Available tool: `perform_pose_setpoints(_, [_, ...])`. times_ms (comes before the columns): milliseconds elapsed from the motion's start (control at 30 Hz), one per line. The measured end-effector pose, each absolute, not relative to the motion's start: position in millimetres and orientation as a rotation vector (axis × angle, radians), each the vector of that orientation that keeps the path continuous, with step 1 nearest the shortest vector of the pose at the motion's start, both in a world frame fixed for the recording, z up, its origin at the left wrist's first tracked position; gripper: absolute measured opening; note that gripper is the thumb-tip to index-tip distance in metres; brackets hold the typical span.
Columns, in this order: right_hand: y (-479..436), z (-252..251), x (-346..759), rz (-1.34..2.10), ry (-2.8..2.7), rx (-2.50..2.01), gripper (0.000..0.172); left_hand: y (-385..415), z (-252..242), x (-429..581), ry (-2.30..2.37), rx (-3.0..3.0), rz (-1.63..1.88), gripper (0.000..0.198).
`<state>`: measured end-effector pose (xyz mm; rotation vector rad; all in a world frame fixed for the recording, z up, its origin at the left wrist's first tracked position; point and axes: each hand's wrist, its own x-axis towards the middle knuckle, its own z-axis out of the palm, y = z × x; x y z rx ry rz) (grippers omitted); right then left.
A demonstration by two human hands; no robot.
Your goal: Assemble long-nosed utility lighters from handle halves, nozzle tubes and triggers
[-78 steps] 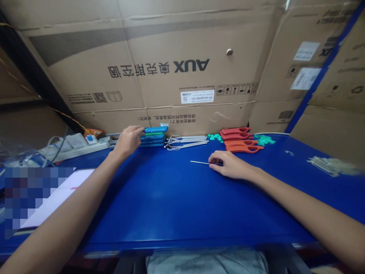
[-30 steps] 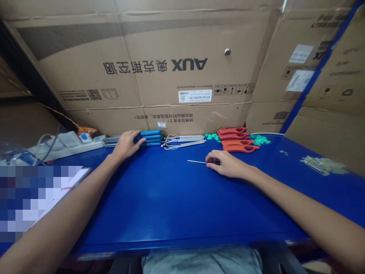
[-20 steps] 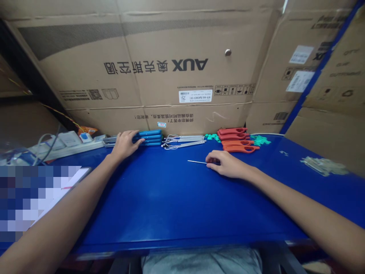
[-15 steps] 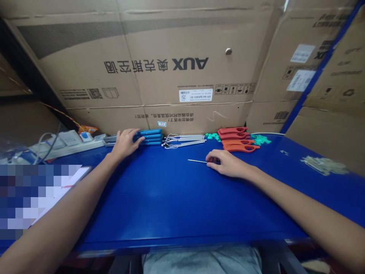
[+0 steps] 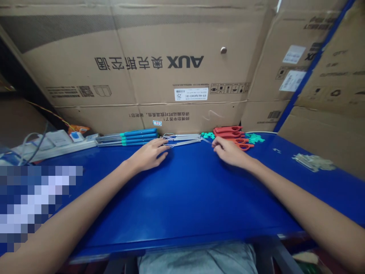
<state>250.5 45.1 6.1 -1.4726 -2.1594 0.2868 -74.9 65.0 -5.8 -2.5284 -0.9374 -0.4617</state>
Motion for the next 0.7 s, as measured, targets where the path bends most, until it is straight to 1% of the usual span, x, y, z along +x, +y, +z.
perform_pose_setpoints(100, [56.5, 22.6, 277.4, 0.252, -1.994, -1.651, 0.031, 58.7, -5.3, -69.5, -0.919, -2.606, -0.413, 0.036])
perform_pose_setpoints(167, [62.2, 31.4, 298.2, 0.229, -1.922, -1.798, 0.030, 58.3, -4.8, -70.3, -0.918, -2.631, -0.403, 0.035])
perform_pose_setpoints(267, [65.0, 37.1, 321.4, 0.231, -1.869, -2.014, 0.024, 60.3, -4.0, -72.9, -0.925, -2.645, -0.408, 0.035])
perform_pose_setpoints(367, [60.5, 37.4, 325.2, 0.379, -1.935, -2.093, 0.025, 59.4, -2.0, -72.0, -0.942, -2.666, -0.407, 0.037])
perform_pose_setpoints(467, [52.9, 39.0, 313.6, 0.630, -2.046, -1.914, 0.026, 52.6, 1.1, -65.7, -1.029, -2.718, -0.392, 0.041])
perform_pose_setpoints(533, [49.8, 40.3, 304.2, 0.757, -2.044, -1.710, 0.033, 46.5, 2.8, -60.0, -1.118, -2.747, -0.388, 0.059])
perform_pose_setpoints(600, [49.4, 39.6, 297.3, 0.724, -2.078, -1.608, 0.034, 41.3, 3.5, -54.7, -1.177, -2.775, -0.367, 0.073])
perform_pose_setpoints(633, [50.0, 38.0, 294.9, 0.672, -2.119, -1.592, 0.033, 39.3, 3.4, -52.6, -1.191, -2.793, -0.351, 0.076])
perform_pose_setpoints(700, [51.7, 32.8, 291.4, 0.581, -2.219, -1.571, 0.029, 37.1, 2.2, -49.3, -1.192, -2.837, -0.315, 0.074])
